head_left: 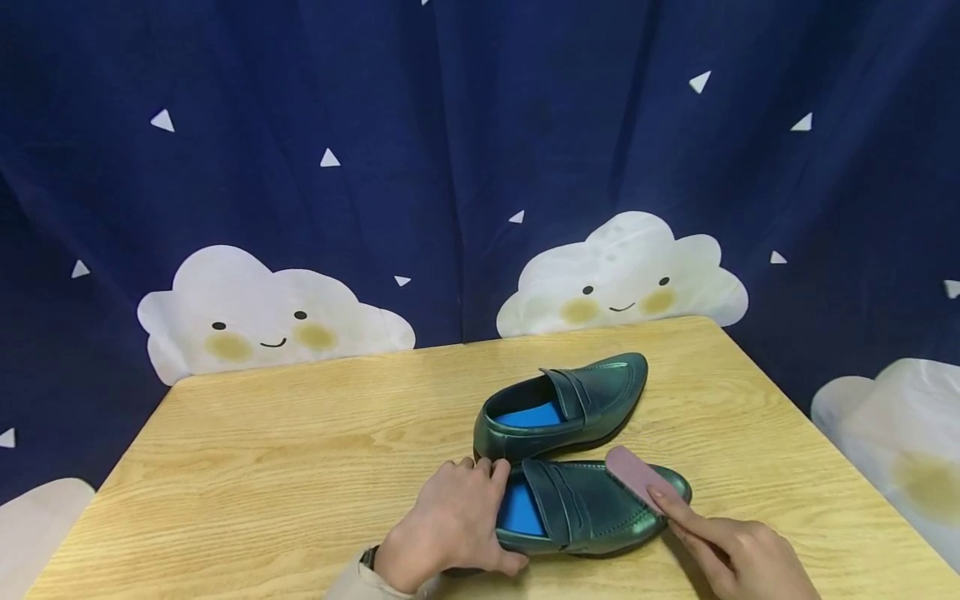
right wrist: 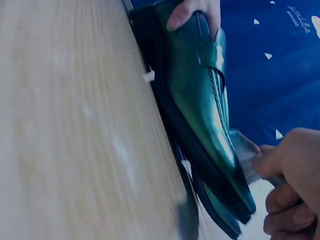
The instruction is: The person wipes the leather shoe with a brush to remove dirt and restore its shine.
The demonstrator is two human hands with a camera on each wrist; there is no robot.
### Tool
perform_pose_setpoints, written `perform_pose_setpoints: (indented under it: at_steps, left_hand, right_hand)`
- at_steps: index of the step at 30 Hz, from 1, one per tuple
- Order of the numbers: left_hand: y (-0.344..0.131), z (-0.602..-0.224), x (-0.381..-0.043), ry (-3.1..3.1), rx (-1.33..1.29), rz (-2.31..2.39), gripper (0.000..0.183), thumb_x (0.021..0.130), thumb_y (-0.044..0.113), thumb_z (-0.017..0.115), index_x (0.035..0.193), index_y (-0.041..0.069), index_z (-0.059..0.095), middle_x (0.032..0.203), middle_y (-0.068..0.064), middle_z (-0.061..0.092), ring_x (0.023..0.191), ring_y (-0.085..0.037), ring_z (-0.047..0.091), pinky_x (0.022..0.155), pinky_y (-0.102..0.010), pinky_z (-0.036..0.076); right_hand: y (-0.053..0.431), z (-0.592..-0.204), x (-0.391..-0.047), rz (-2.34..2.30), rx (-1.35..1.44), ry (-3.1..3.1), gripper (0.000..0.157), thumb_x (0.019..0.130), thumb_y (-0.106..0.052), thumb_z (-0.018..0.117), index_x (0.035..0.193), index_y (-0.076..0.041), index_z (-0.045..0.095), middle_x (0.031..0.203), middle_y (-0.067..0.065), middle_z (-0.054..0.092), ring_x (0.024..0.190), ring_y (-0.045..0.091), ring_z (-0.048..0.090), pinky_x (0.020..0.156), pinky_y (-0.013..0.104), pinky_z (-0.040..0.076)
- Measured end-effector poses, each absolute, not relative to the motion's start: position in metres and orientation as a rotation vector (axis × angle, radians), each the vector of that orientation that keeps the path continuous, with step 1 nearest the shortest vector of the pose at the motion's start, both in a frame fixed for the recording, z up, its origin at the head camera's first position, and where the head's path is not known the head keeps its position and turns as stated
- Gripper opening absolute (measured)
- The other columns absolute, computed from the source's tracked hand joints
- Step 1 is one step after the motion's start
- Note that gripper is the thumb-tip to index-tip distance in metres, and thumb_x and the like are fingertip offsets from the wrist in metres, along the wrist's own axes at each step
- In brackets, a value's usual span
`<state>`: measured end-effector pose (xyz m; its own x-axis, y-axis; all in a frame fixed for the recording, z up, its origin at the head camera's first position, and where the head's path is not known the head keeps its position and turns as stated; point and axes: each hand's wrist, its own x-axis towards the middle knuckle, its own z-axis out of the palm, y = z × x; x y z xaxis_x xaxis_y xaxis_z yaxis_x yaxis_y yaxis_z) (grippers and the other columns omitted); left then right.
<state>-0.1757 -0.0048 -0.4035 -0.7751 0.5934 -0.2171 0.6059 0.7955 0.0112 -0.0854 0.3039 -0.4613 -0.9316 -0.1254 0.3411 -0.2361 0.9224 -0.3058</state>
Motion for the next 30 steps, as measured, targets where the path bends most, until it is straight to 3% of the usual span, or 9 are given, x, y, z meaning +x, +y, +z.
perform_pose_setpoints:
  at_steps: [4, 7, 10, 13, 14, 17, 22, 30]
  left_hand:
    - [-0.005, -0.405, -0.176, 2.775, 0.939, -0.092, 0.094, 0.061, 0.078, 0.068, 0.128, 0.014, 0.048, 0.113, -0.008, 0.061, 0.096, -0.022, 0.058, 0.082, -0.036, 0.048]
    - [-0.006, -0.405, -0.175, 2.785, 0.94, -0.097, 0.095, 0.061, 0.078, 0.068, 0.128, 0.014, 0.049, 0.112, -0.008, 0.061, 0.095, -0.022, 0.058, 0.081, -0.036, 0.048]
    - [-0.006, -0.406, -0.174, 2.79, 0.941, -0.099, 0.095, 0.061, 0.077, 0.068, 0.128, 0.013, 0.049, 0.111, -0.008, 0.062, 0.094, -0.022, 0.059, 0.081, -0.036, 0.048]
    - [-0.006, -0.405, -0.174, 2.792, 0.943, -0.104, 0.095, 0.061, 0.077, 0.068, 0.128, 0.013, 0.049, 0.112, -0.008, 0.062, 0.094, -0.022, 0.059, 0.08, -0.035, 0.049]
    - [-0.006, -0.405, -0.174, 2.794, 0.947, -0.106, 0.095, 0.061, 0.077, 0.069, 0.128, 0.013, 0.049, 0.112, -0.008, 0.062, 0.094, -0.022, 0.059, 0.08, -0.035, 0.049]
    - [-0.006, -0.403, -0.175, 2.801, 0.956, -0.115, 0.095, 0.061, 0.077, 0.069, 0.129, 0.013, 0.049, 0.113, -0.008, 0.061, 0.095, -0.022, 0.059, 0.079, -0.035, 0.049]
    - [-0.005, -0.403, -0.174, 2.8, 0.961, -0.111, 0.095, 0.061, 0.077, 0.069, 0.128, 0.013, 0.049, 0.112, -0.008, 0.061, 0.095, -0.022, 0.059, 0.079, -0.035, 0.048]
    - [-0.005, -0.402, -0.174, 2.8, 0.962, -0.115, 0.094, 0.062, 0.076, 0.069, 0.128, 0.013, 0.048, 0.112, -0.008, 0.061, 0.095, -0.022, 0.059, 0.08, -0.034, 0.048]
  right_hand:
    - [0.298, -0.464, -0.084, 0.574, 0.389, -2.836, 0.042, 0.084, -0.019, 0.073, 0.125, -0.02, 0.067, 0.057, -0.026, 0.034, 0.051, -0.007, 0.032, 0.05, 0.019, 0.031]
    - [0.295, -0.465, -0.085, 0.672, 0.487, -2.794, 0.04, 0.084, -0.016, 0.073, 0.124, -0.017, 0.068, 0.059, -0.025, 0.027, 0.051, -0.008, 0.032, 0.049, 0.017, 0.03]
    - [0.294, -0.468, -0.086, 0.844, 0.656, -2.694, 0.042, 0.084, -0.009, 0.072, 0.126, -0.013, 0.066, 0.07, -0.021, 0.059, 0.058, -0.01, 0.042, 0.051, 0.013, 0.035]
    - [0.294, -0.471, -0.088, 1.006, 0.822, -2.586, 0.049, 0.084, 0.0, 0.069, 0.131, -0.012, 0.061, 0.089, -0.008, 0.071, 0.062, -0.011, 0.046, 0.054, 0.01, 0.036]
    - [0.294, -0.472, -0.089, 1.033, 0.865, -2.546, 0.052, 0.083, 0.003, 0.069, 0.132, -0.011, 0.06, 0.097, -0.003, 0.073, 0.064, -0.01, 0.047, 0.056, 0.01, 0.037]
    - [0.297, -0.475, -0.092, 1.096, 0.947, -2.476, 0.058, 0.08, 0.01, 0.068, 0.134, -0.009, 0.058, 0.102, -0.003, 0.071, 0.065, -0.009, 0.048, 0.055, 0.01, 0.036]
    - [0.3, -0.48, -0.094, 1.16, 1.028, -2.412, 0.062, 0.078, 0.016, 0.066, 0.135, -0.005, 0.056, 0.128, 0.001, 0.06, 0.076, -0.001, 0.059, 0.063, 0.01, 0.041]
    - [0.299, -0.477, -0.093, 1.345, 1.104, -2.353, 0.055, 0.08, 0.019, 0.062, 0.132, 0.003, 0.055, 0.129, 0.009, 0.059, 0.098, 0.006, 0.064, 0.077, 0.011, 0.047]
